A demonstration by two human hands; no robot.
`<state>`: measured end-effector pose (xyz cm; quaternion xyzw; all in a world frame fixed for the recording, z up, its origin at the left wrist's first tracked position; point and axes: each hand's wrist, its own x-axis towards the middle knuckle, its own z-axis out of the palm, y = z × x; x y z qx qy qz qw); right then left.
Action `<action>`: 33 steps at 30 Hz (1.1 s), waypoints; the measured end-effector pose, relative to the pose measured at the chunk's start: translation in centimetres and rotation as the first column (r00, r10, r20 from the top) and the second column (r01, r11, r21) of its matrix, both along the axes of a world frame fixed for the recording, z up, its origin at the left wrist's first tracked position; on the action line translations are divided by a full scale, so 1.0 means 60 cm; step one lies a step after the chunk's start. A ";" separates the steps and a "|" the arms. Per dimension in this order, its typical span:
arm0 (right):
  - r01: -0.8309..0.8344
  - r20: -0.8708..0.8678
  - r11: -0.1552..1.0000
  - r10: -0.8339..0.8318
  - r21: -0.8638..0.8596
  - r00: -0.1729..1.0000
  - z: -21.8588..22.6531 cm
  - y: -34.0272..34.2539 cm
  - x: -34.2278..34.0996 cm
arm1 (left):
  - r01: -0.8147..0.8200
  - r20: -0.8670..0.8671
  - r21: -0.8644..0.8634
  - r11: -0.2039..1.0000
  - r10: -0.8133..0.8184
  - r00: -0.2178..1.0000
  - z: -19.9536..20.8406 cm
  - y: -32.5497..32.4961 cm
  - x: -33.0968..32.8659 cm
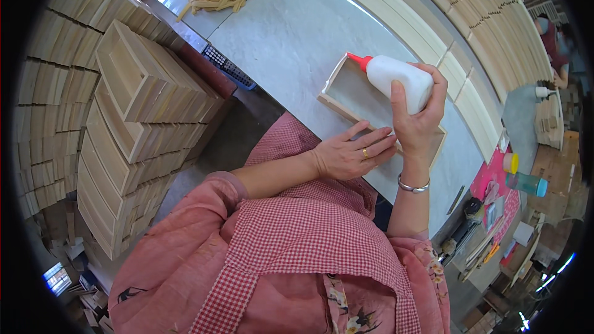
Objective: Assembling wooden boxes using glue and a pneumatic nail gun.
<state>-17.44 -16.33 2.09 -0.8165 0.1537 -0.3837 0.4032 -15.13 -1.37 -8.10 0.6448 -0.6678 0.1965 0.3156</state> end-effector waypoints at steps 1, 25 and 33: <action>0.005 0.005 1.000 -0.005 -0.007 1.000 0.000 -0.001 -0.001 | -0.001 0.003 -0.001 1.000 0.001 1.000 -0.001 -0.001 0.000; 0.294 -0.057 0.941 -0.307 -0.168 0.950 0.021 -0.062 -0.196 | -0.045 0.050 0.087 0.995 0.041 0.998 0.000 0.001 -0.005; 0.420 -0.045 0.882 -0.439 -0.214 0.898 0.022 -0.083 -0.281 | -0.033 0.031 0.095 0.995 0.030 0.999 0.007 0.002 -0.007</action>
